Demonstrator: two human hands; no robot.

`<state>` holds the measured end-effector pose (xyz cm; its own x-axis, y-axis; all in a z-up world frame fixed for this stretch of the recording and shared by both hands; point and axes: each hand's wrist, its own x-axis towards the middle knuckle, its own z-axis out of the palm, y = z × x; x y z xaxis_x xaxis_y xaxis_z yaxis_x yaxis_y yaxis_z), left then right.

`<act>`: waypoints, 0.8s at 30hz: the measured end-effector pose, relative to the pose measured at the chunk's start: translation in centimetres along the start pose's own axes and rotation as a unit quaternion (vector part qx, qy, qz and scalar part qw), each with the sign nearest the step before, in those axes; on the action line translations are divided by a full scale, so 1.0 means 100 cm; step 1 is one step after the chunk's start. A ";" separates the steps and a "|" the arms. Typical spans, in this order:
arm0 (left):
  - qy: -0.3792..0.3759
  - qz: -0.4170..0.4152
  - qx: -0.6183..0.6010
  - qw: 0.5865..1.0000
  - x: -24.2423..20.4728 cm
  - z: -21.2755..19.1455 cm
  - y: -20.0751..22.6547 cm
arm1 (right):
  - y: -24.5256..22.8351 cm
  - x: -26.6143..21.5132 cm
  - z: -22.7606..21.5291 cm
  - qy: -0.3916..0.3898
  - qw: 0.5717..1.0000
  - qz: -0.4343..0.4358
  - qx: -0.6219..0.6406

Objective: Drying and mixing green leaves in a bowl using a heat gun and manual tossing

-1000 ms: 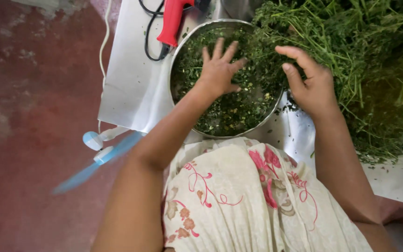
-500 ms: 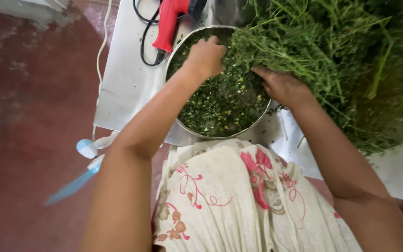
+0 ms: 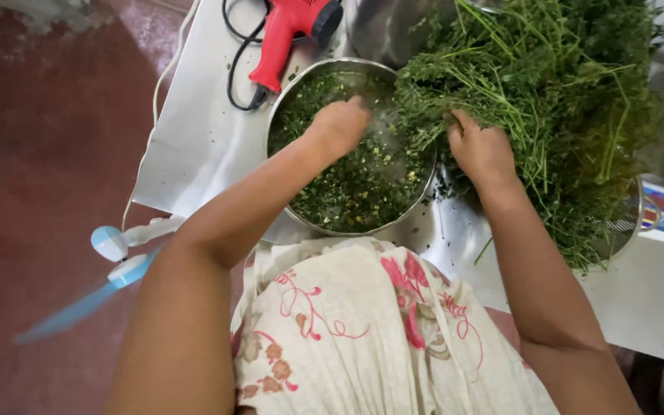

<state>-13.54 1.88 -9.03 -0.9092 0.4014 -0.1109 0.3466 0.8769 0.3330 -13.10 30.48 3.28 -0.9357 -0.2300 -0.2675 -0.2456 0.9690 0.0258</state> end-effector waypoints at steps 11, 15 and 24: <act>-0.145 0.106 0.100 0.979 -0.068 -0.024 0.103 | -0.033 -0.003 -0.010 -0.062 0.998 0.005 -0.010; 0.127 0.086 0.140 0.978 -0.061 0.046 0.036 | -0.051 -0.023 -0.026 -0.089 0.995 -0.027 0.018; 0.132 0.028 -0.080 0.988 -0.054 -0.093 0.012 | -0.118 -0.051 -0.012 -0.117 0.978 -0.140 0.098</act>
<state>-10.38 -1.63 0.68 -0.9252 0.3473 0.1528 0.3769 0.7941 0.4769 -5.68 20.08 5.49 -0.7496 -0.4837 -0.4519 -0.4085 0.8752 -0.2592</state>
